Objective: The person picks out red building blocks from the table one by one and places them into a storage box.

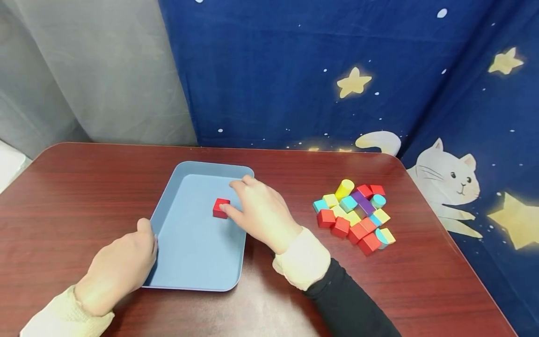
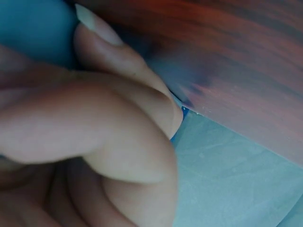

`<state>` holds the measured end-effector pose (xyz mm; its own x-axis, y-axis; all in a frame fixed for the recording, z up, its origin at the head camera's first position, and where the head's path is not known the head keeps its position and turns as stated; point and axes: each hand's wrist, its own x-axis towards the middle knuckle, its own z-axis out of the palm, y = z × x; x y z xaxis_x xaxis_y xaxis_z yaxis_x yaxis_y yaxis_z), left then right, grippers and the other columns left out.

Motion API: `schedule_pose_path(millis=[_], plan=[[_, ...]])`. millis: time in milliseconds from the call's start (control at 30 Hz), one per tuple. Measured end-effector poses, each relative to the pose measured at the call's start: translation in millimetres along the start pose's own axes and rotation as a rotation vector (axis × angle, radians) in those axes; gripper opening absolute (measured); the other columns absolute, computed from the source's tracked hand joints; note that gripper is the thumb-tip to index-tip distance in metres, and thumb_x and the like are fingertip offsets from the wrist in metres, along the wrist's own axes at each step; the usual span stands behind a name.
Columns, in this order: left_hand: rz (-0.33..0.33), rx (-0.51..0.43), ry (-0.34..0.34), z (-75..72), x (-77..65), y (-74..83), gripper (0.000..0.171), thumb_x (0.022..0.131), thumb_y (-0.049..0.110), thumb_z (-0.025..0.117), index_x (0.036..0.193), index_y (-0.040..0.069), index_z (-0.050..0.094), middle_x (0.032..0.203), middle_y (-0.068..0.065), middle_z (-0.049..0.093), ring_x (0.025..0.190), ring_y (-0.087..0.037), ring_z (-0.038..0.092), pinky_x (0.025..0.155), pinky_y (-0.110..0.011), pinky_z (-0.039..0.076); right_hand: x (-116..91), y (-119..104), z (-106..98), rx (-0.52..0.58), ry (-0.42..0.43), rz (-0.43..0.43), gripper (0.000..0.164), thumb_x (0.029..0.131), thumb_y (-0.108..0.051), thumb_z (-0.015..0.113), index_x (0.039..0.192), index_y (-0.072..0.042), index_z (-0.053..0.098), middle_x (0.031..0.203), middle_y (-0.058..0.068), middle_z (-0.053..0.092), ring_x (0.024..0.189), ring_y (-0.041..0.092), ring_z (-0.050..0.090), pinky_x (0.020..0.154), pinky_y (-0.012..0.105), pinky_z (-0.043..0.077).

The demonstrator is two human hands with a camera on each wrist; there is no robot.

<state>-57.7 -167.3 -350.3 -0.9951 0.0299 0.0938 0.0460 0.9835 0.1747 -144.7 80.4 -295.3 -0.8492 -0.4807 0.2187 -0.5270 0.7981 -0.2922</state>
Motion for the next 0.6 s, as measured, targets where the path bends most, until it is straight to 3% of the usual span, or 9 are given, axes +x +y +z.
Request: schedule_pose_path(millis=[167,367,600], plan=[[0.012,0.019,0.012,-0.2,-0.6,-1.0,0.018,0.083,-0.005,0.038,0.100,-0.008,0.036,0.052,-0.006,0.040,0.041,-0.022,0.044,0.038,-0.038,0.032,-13,6,-4,-0.029,0.064,-0.028,0.045,0.083,-0.042,0.071,0.118,-0.016,0.067,0.091,-0.004,0.057,0.068,0.005,0.050,0.062,0.021,0.042],[-0.006,0.003,-0.033,0.2,-2.5,-0.5,0.013,0.083,-0.003,0.038,0.096,-0.005,0.033,0.052,-0.005,0.040,0.041,-0.022,0.044,0.039,-0.038,0.032,-29,16,-6,-0.058,0.068,-0.028,0.042,0.081,-0.042,0.073,0.114,-0.015,0.069,0.098,-0.005,0.062,0.081,0.007,0.061,0.071,0.025,0.048],[-0.005,0.004,-0.009,-0.5,-0.8,-1.0,0.010,0.082,-0.004,0.038,0.091,-0.002,0.034,0.051,-0.004,0.039,0.040,-0.021,0.042,0.038,-0.037,0.031,-41,34,-13,-0.079,0.077,0.003,0.045,0.080,-0.043,0.074,0.114,-0.016,0.068,0.102,-0.003,0.063,0.087,0.010,0.064,0.074,0.029,0.050]])
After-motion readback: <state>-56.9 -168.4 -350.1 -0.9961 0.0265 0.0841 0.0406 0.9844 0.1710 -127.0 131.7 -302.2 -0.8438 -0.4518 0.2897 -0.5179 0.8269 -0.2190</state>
